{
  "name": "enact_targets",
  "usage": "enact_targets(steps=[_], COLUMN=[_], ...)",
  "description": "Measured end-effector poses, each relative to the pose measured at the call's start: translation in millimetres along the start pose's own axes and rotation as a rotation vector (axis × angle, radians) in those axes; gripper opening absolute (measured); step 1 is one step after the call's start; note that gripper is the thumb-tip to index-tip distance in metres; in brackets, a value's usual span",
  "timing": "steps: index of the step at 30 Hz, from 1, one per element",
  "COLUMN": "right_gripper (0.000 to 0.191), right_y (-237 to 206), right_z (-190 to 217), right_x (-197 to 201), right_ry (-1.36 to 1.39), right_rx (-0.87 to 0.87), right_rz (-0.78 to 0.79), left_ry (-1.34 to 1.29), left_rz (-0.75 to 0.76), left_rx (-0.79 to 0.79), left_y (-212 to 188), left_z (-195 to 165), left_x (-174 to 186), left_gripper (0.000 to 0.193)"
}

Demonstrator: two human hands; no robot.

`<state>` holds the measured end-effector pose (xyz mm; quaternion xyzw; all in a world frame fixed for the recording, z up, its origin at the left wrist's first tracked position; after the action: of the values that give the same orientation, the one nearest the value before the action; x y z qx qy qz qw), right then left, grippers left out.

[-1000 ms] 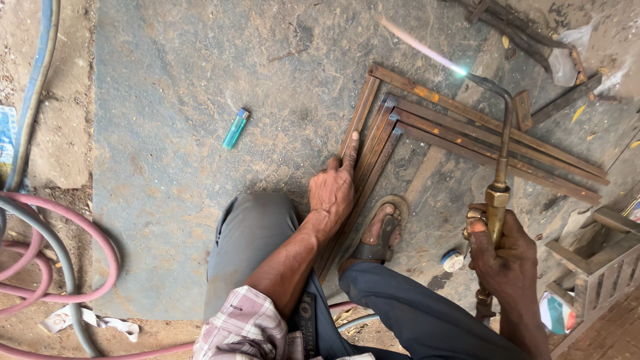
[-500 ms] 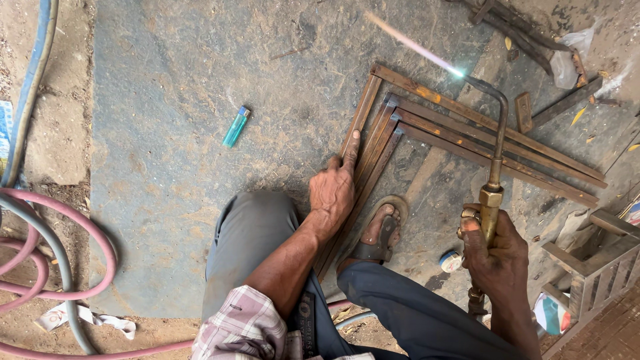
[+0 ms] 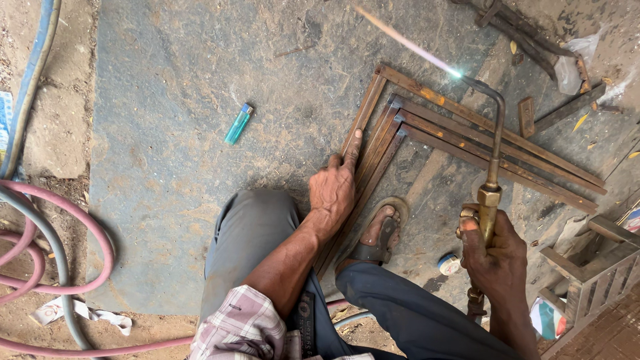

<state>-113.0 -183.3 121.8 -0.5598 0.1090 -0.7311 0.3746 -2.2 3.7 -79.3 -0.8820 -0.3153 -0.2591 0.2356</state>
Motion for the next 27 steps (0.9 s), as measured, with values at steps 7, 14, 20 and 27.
enact_targets(steps=[7,14,20,27], right_gripper=[0.033,0.037,0.041,0.042], right_y=[17,36,44,53], right_z=[17,31,29,37], right_x=[8,-10,-34,-47], right_ry=[-0.541,-0.699,-0.727,-0.728], right_rx=[-0.099,-0.144,-0.135,-0.09], right_rz=[-0.09,-0.048,0.001,0.005], left_ry=[-0.004,-0.008,-0.047,-0.052], left_rz=[0.011,0.019,0.047,0.004], left_rx=[0.001,0.012,0.03,0.007], left_y=[1,1,3,0], left_z=[-1,0,2,0], left_x=[3,0,-7,-1], left_gripper=[0.088,0.085,0.083,0.086])
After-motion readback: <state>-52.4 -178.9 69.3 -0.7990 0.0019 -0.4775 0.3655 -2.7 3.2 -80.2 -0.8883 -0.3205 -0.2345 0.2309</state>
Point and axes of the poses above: each hand's wrist, its own y-axis towards the middle knuckle, its own x-axis out of the back of the hand, z = x × y, the point moved 8 cm from there along y, towards the middle knuckle, and after that the axes turned 14 degrees about -x, right-handed, at the moved point
